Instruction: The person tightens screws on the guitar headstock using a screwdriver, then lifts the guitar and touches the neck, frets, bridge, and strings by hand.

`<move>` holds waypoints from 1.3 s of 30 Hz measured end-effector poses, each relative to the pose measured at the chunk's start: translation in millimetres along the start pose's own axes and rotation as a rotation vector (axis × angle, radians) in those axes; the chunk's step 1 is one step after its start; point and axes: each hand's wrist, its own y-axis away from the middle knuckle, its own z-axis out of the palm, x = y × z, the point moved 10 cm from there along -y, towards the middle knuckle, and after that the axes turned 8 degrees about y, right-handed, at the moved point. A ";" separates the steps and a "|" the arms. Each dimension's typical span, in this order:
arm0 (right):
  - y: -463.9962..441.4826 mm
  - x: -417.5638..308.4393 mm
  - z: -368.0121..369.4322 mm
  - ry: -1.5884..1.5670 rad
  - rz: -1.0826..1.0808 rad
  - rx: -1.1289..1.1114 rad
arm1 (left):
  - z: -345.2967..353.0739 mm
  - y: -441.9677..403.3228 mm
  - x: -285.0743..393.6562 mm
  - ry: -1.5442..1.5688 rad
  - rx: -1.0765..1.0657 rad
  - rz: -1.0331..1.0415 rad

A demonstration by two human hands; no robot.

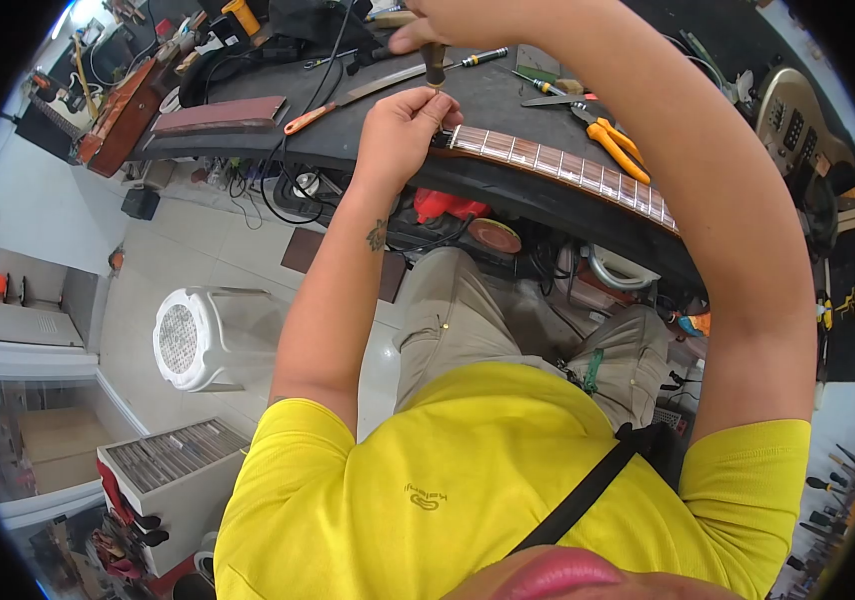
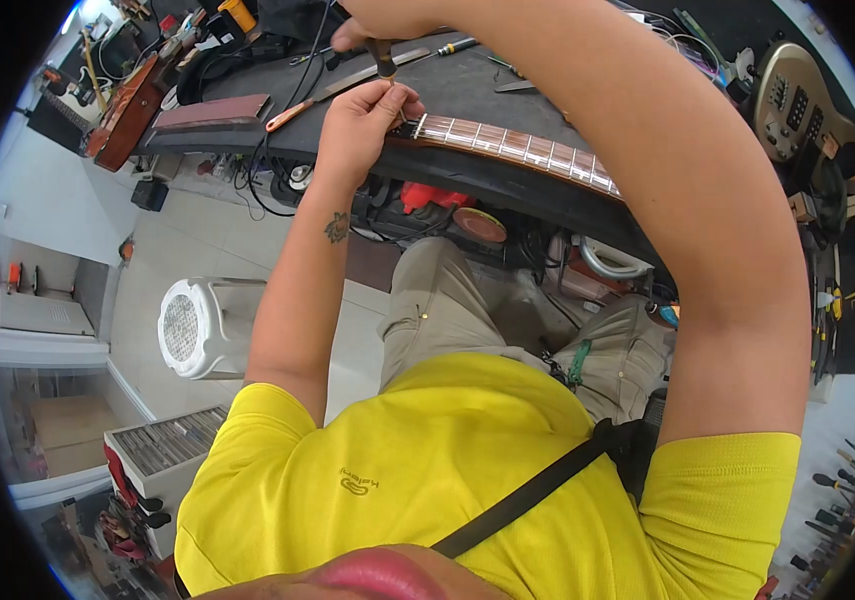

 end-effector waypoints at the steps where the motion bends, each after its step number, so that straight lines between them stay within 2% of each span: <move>1: -2.1 -0.1 2.8 0.000 0.006 0.001 | 0.3 0.3 0.6 -0.005 -0.002 0.000; 4: -4.9 14.1 13.8 0.067 0.085 -0.003 | 1.1 0.3 2.7 -0.005 -0.003 0.000; 6: 12.8 -8.9 -9.0 -0.121 -0.271 0.292 | -1.7 0.1 0.6 0.006 0.010 -0.006; 7: 8.0 -8.5 -8.5 -0.125 -0.279 0.287 | -2.1 -1.0 -0.5 0.007 0.002 -0.005; 10: -14.7 -2.3 17.6 0.013 -0.149 -0.013 | -1.6 -0.1 -0.7 -0.015 -0.001 -0.019; 11: -17.0 -7.3 18.9 0.013 -0.146 -0.013 | -0.2 -0.6 0.3 -0.038 0.000 -0.029; 13: -14.6 -3.2 17.2 0.074 0.021 -0.021 | -0.4 -0.2 -0.1 -0.035 -0.012 -0.024; 15: -11.2 -2.7 12.8 0.071 0.035 -0.023 | 1.2 -1.0 2.0 -0.037 -0.023 -0.014; 18: -15.0 1.1 22.0 0.098 0.008 -0.022 | 0.8 0.4 -1.5 0.008 -0.016 -0.036; 20: -16.0 -3.7 30.1 0.050 -0.139 0.020 | -2.8 -0.6 -3.5 0.035 0.026 -0.014; 21: -14.0 -9.3 27.6 0.049 -0.147 0.015 | -3.4 -1.1 -4.3 0.039 0.033 -0.018; 24: -5.3 -1.3 23.1 0.020 0.057 -0.032 | -1.9 0.0 0.0 -0.063 0.022 0.000; 29: -7.1 -5.9 22.9 0.044 0.000 0.065 | 2.0 3.2 6.7 -0.083 -0.020 -0.022; 32: 3.7 -1.1 26.4 0.022 0.100 0.017 | 2.4 2.9 5.5 -0.048 -0.023 -0.009; 33: 13.9 4.4 25.3 -0.105 0.161 0.067 | 2.9 2.9 3.6 -0.047 -0.025 -0.009; 35: 27.1 19.7 36.8 -0.276 0.245 0.190 | -1.1 2.4 -3.0 0.180 0.008 -0.053; 36: 31.0 26.8 56.9 -0.321 0.263 0.264 | -3.5 3.2 -0.6 0.183 0.013 -0.048; 37: 42.5 31.5 85.6 -0.300 0.268 0.343 | -10.3 3.5 -4.4 0.315 0.067 -0.119; 38: 55.7 21.7 111.7 -0.286 0.254 0.216 | -16.4 3.8 -8.9 0.449 0.121 -0.187; 39: 68.9 12.2 141.2 -0.238 0.272 0.126 | -23.6 1.0 -10.0 0.451 0.127 -0.177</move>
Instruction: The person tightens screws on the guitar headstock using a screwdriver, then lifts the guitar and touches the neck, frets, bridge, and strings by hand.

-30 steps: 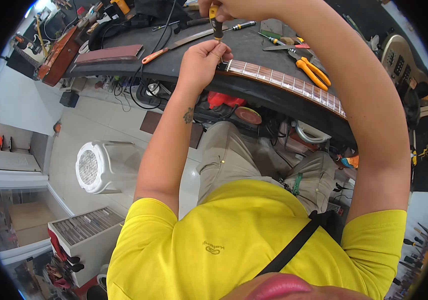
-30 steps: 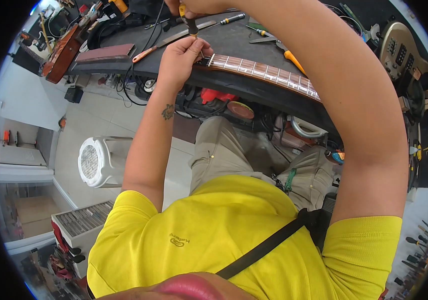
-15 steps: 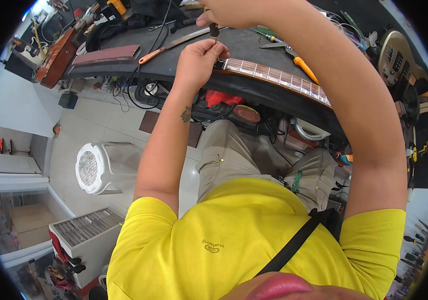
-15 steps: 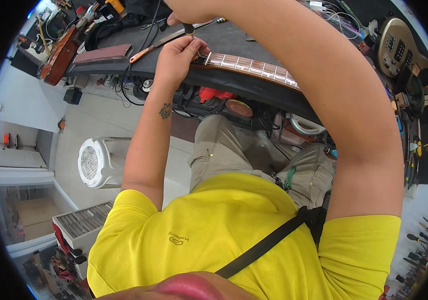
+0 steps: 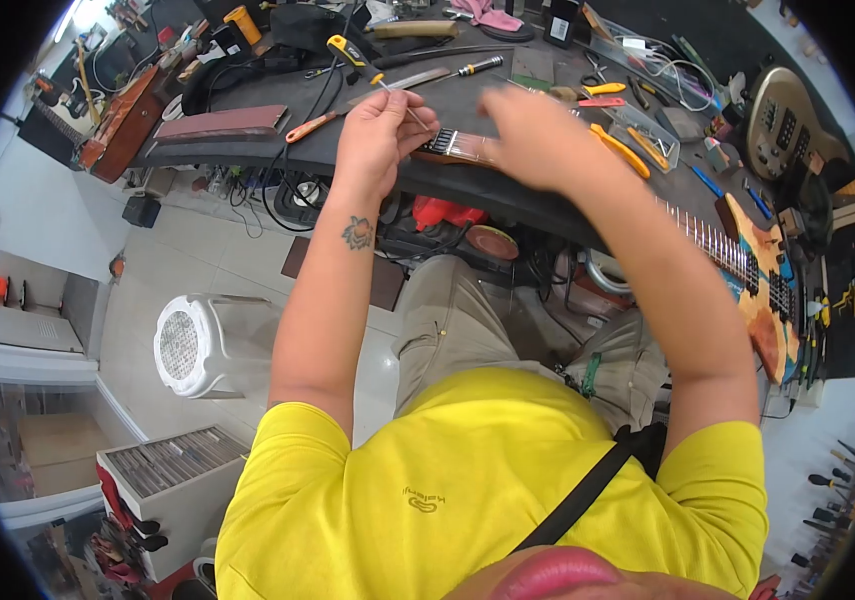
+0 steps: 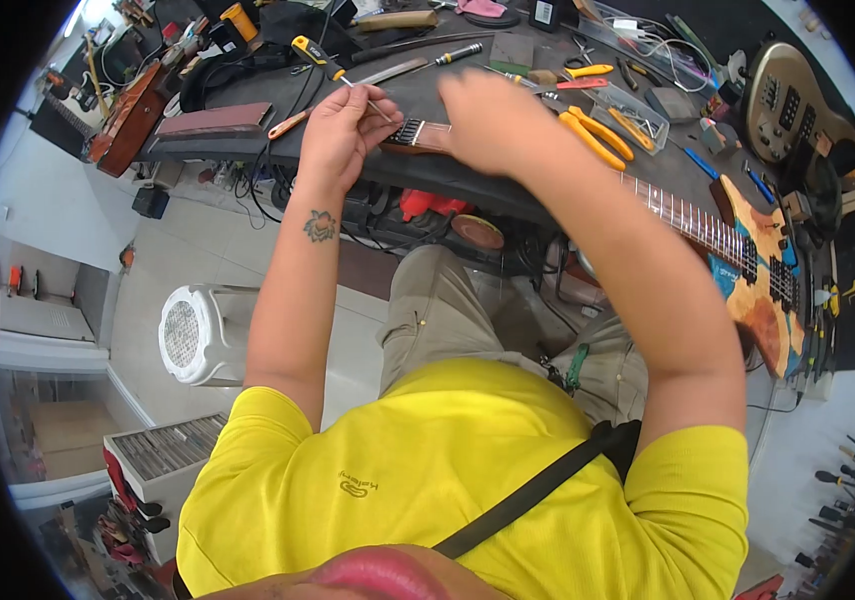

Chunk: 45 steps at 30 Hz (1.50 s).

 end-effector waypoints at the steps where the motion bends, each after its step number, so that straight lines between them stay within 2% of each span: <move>1: 14.0 -0.5 19.8 0.046 0.028 -0.088 | -5.5 -6.3 1.6 0.058 -0.037 0.014; 2: 26.6 -3.5 30.1 0.040 0.038 -0.029 | -7.3 -12.1 3.9 0.115 -0.081 0.021; 3: 33.9 -7.9 32.4 0.034 0.014 0.043 | -12.1 -17.6 10.2 0.031 -0.038 0.031; 4: 39.3 -12.1 31.0 0.029 -0.008 0.114 | -19.1 -25.6 15.0 -0.089 -0.040 0.058; 6: 45.1 -15.3 38.3 0.043 -0.008 0.123 | -36.2 -41.9 20.9 -0.541 0.078 0.080; 7: 47.4 -18.9 39.3 0.054 -0.029 0.135 | -38.1 -44.8 18.3 -0.545 0.066 0.077; 9: 55.2 -22.4 33.7 0.149 -0.006 0.197 | -17.7 -40.9 36.9 -1.347 0.050 0.478; 10: 60.1 -27.1 25.2 0.247 0.007 0.255 | -18.1 -41.0 33.3 -1.352 0.044 0.485; 12: 73.6 -31.7 13.8 0.249 0.037 0.246 | 2.0 -24.4 32.2 -1.513 -0.028 0.770; 14: 95.7 -38.1 -5.0 0.095 0.022 0.303 | 2.4 -22.2 23.0 -1.555 -0.038 0.720; 20: 148.1 -17.7 0.2 0.040 0.034 0.190 | 8.6 12.6 40.6 -1.412 0.078 0.919; 22: 160.1 -6.1 -7.2 0.017 0.063 0.166 | 16.3 37.2 51.1 -1.157 0.124 0.931; 24: 171.1 3.1 -11.8 0.027 0.090 0.153 | 37.1 54.0 35.5 -1.067 -0.009 0.911; 27: 182.0 4.9 -25.2 0.020 0.079 0.188 | 57.4 67.3 4.1 -1.117 -0.180 0.930; 28: 183.8 6.5 -24.0 0.026 0.084 0.182 | 54.6 67.8 -1.4 -1.107 -0.184 0.928; 30: 190.1 9.8 -18.9 -0.218 0.041 0.154 | 58.4 74.6 -10.4 -1.219 -0.162 1.012; 32: 200.9 14.2 -29.3 -0.251 0.017 0.181 | 56.9 72.1 -16.5 -1.253 -0.162 1.006; 34: 216.9 10.0 -39.5 -0.379 -0.144 0.021 | 58.0 70.8 -18.1 -1.288 -0.152 0.994; 35: 227.0 22.1 -52.1 -0.370 -0.138 0.025 | 58.6 71.3 -18.3 -1.294 -0.153 0.985; 36: 238.0 41.4 -67.4 -0.325 -0.082 0.065 | 60.2 72.7 -17.9 -1.289 -0.158 0.994; 40: 319.4 178.3 -124.1 -0.104 0.440 0.300 | 61.1 73.8 -21.1 -1.309 -0.146 1.014; 42: 401.1 260.5 -147.6 -0.086 0.771 0.565 | 63.8 74.5 -20.7 -1.316 -0.123 1.016; 44: 517.0 373.3 -135.0 -0.440 1.007 0.908 | 62.8 70.7 -23.6 -1.280 -0.109 1.017; 45: 559.3 406.5 -132.5 -0.240 1.190 0.786 | 64.0 71.3 -25.8 -1.296 -0.111 1.036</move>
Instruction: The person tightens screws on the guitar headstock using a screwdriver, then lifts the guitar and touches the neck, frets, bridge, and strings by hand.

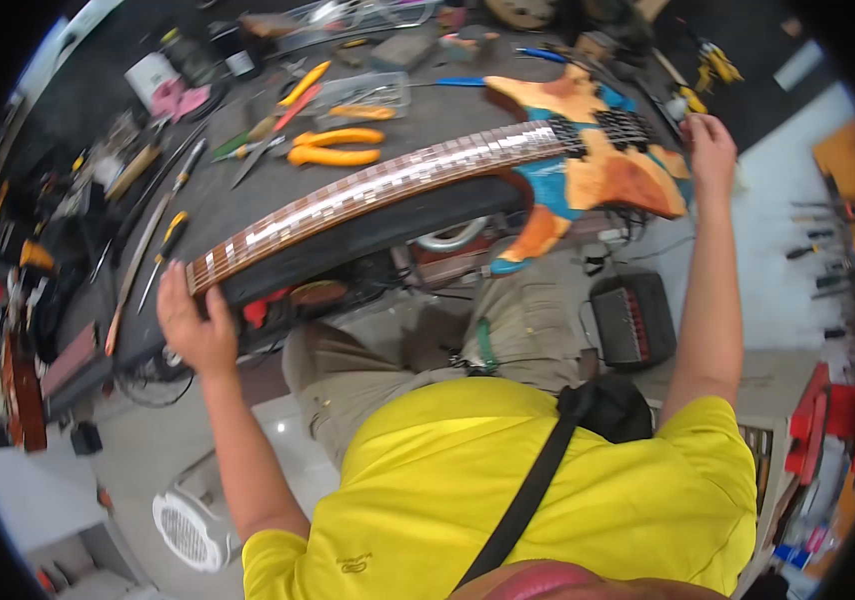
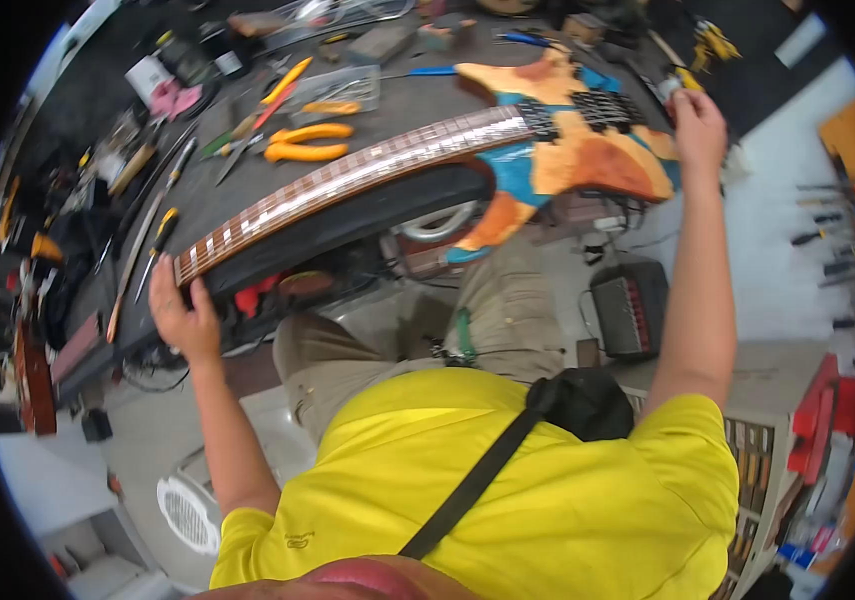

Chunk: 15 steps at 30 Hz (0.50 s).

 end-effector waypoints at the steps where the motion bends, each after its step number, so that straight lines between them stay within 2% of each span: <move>1: -10.2 38.3 -14.5 0.248 0.089 0.030 | -0.1 1.1 0.5 -0.028 -0.003 0.018; 3: -10.3 86.2 -8.1 0.330 0.215 -0.061 | 1.4 1.8 0.4 -0.033 -0.003 0.009; 5: 9.7 91.2 9.7 0.216 0.285 -0.127 | 4.1 2.5 -0.2 -0.026 0.003 0.011; 6: 20.6 87.6 21.2 -0.024 0.390 -0.215 | 4.3 2.9 -0.6 -0.040 0.008 0.009; 7: 20.9 83.1 19.7 -0.024 0.392 -0.218 | 4.2 2.7 0.6 -0.059 0.014 0.005; 9: 22.0 64.9 37.7 -0.146 0.314 -0.421 | 5.9 1.9 3.9 -0.063 0.011 0.010; 10: 18.0 63.0 35.9 -0.147 0.322 -0.422 | 6.4 2.4 2.8 -0.069 0.001 0.006; 12: 17.0 60.6 46.7 -0.004 0.301 -0.614 | 8.0 2.8 1.0 -0.084 -0.020 0.011; 15: 13.3 62.4 54.9 -0.184 0.340 -0.640 | 10.1 5.3 -2.2 -0.088 -0.018 -0.002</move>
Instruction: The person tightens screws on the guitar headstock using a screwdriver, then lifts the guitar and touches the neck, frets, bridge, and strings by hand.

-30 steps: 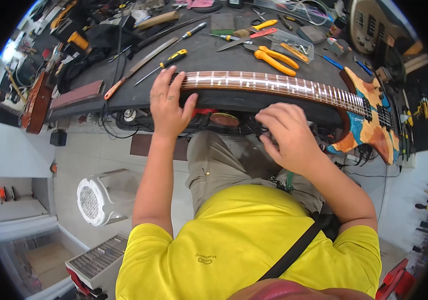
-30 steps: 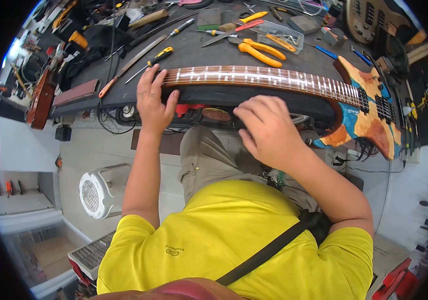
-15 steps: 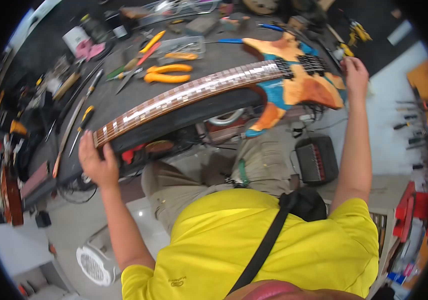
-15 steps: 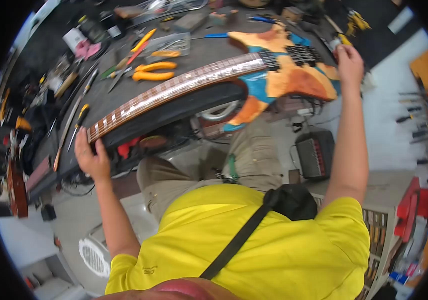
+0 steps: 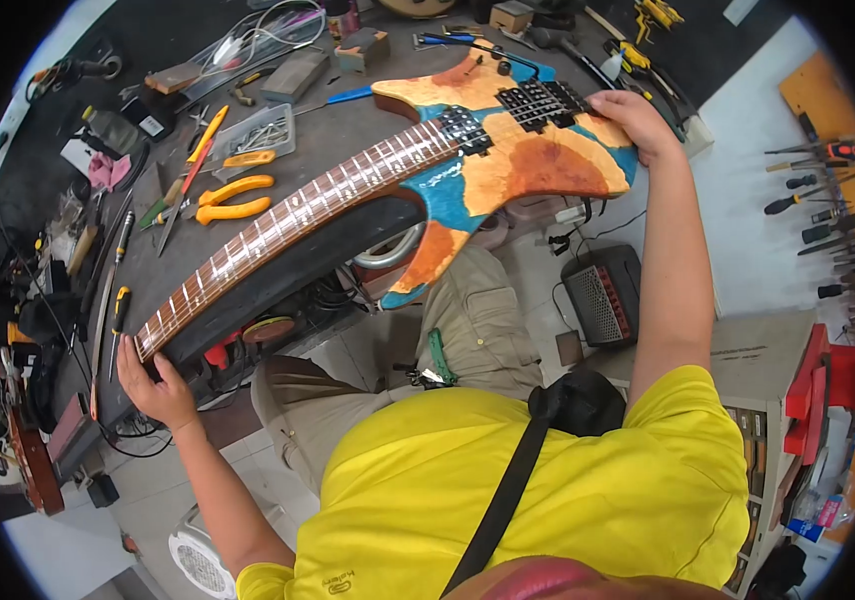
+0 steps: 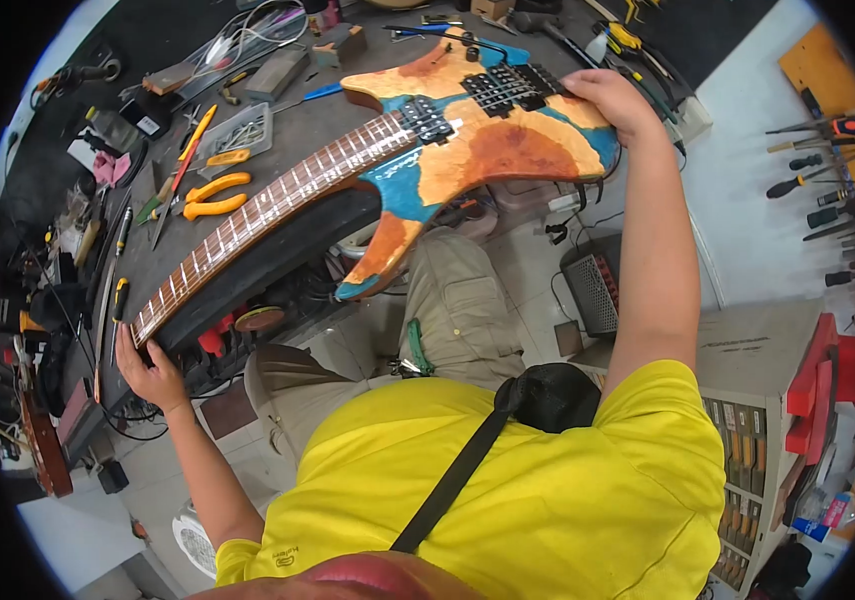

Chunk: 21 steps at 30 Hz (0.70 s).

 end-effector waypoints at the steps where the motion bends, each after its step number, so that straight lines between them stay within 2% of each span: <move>1: 5.5 -3.8 4.0 -0.100 -0.016 -0.036 | -0.2 0.2 1.8 -0.005 0.004 0.000; 4: 16.0 -5.7 4.9 -0.028 -0.008 0.041 | 0.4 -1.2 4.4 0.003 0.011 0.011; 11: 9.2 -2.5 7.1 0.100 0.003 -0.009 | 1.2 -2.6 6.6 -0.010 0.007 0.022; 21: 9.1 -14.0 8.2 0.244 -0.045 0.053 | 1.1 -2.3 7.5 -0.001 0.004 0.025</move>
